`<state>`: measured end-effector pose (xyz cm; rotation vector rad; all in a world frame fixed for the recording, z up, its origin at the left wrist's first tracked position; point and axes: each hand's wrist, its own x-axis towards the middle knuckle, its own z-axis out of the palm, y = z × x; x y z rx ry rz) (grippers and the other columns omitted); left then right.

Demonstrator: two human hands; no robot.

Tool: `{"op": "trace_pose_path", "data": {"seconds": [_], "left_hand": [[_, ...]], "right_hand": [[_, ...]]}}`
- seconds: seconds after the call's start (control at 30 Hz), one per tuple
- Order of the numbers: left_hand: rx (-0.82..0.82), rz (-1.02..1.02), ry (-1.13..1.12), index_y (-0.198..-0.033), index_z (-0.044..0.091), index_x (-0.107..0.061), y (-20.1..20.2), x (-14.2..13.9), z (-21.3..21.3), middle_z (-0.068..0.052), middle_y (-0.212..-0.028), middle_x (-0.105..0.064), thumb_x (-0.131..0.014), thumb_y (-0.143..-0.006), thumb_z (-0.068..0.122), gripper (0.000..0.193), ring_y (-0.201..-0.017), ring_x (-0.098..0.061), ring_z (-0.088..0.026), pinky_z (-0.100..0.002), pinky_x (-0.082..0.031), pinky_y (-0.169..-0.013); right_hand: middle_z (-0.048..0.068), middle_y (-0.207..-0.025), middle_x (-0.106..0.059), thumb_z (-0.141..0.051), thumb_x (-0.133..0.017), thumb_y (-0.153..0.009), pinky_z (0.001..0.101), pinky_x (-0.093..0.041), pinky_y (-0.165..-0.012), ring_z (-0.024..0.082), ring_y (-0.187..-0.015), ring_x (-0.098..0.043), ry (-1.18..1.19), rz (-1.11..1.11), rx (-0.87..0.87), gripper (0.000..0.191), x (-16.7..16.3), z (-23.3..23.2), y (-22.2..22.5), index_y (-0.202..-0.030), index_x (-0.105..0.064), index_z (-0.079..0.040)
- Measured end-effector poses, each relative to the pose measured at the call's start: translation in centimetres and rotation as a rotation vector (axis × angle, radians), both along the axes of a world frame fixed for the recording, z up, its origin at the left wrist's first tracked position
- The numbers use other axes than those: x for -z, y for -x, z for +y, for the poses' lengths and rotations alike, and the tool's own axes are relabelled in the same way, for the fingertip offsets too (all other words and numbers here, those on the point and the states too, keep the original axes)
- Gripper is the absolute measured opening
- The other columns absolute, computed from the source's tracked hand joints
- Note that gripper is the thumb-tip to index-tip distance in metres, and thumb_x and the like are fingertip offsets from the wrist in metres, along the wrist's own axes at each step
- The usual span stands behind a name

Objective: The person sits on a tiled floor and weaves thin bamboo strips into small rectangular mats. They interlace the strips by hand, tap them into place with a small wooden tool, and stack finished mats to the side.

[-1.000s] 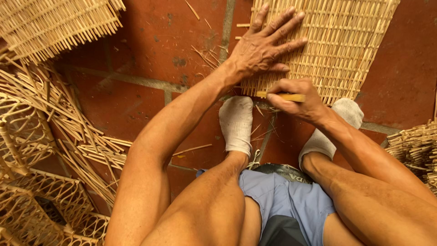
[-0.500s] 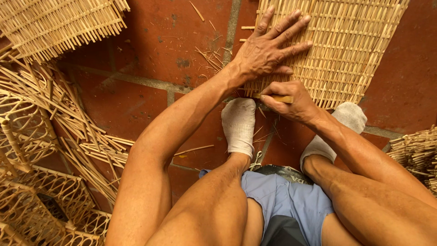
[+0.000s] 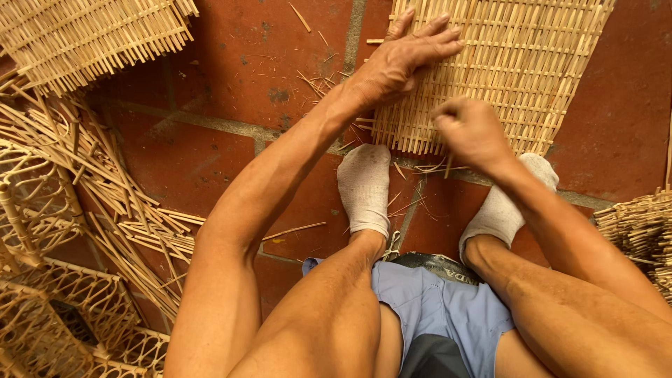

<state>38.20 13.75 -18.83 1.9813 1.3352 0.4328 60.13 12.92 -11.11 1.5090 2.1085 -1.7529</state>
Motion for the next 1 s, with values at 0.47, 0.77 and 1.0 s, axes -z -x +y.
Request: {"op": "trace_pose_path", "data": {"seconds": [0.47,0.77,1.0], "left_hand": [[-0.079,-0.194,-0.111,-0.139,0.029,-0.06,0.2,0.5,0.6,-0.002,-0.152,-0.057,-0.051,-0.085,-0.022,0.075,-0.147,-0.042,-0.02,-0.051,-0.01,-0.128],[0.016,-0.17,-0.073,-0.124,0.018,-0.063,1.4,-1.0,0.4,-0.004,-0.157,-0.052,-0.043,-0.094,-0.014,0.047,-0.152,-0.037,-0.021,-0.052,-0.01,-0.131],[0.169,0.027,0.045,-0.139,0.023,-0.054,1.6,-2.5,1.1,-0.001,-0.163,-0.032,-0.082,-0.071,0.009,0.076,-0.152,-0.021,-0.019,-0.048,-0.001,-0.127]], "right_hand": [[0.01,-0.05,-0.055,-0.005,-0.066,-0.091,0.0314,-0.04,-0.028,0.015,-0.036,-0.045,-0.418,-0.353,-0.357,0.018,3.6,-3.2,3.9,-0.075,-0.064,0.002],[0.005,-0.047,-0.049,-0.007,-0.057,-0.089,0.0315,-0.038,-0.027,0.012,-0.035,-0.042,-0.408,-0.205,-0.35,0.017,4.4,-5.0,2.6,-0.074,-0.062,-0.001],[0.005,-0.046,-0.046,-0.013,-0.057,-0.099,0.0319,-0.035,-0.028,0.013,-0.036,-0.038,-0.523,-0.131,-0.384,0.033,5.1,-5.5,2.1,-0.067,-0.057,-0.004]]}}
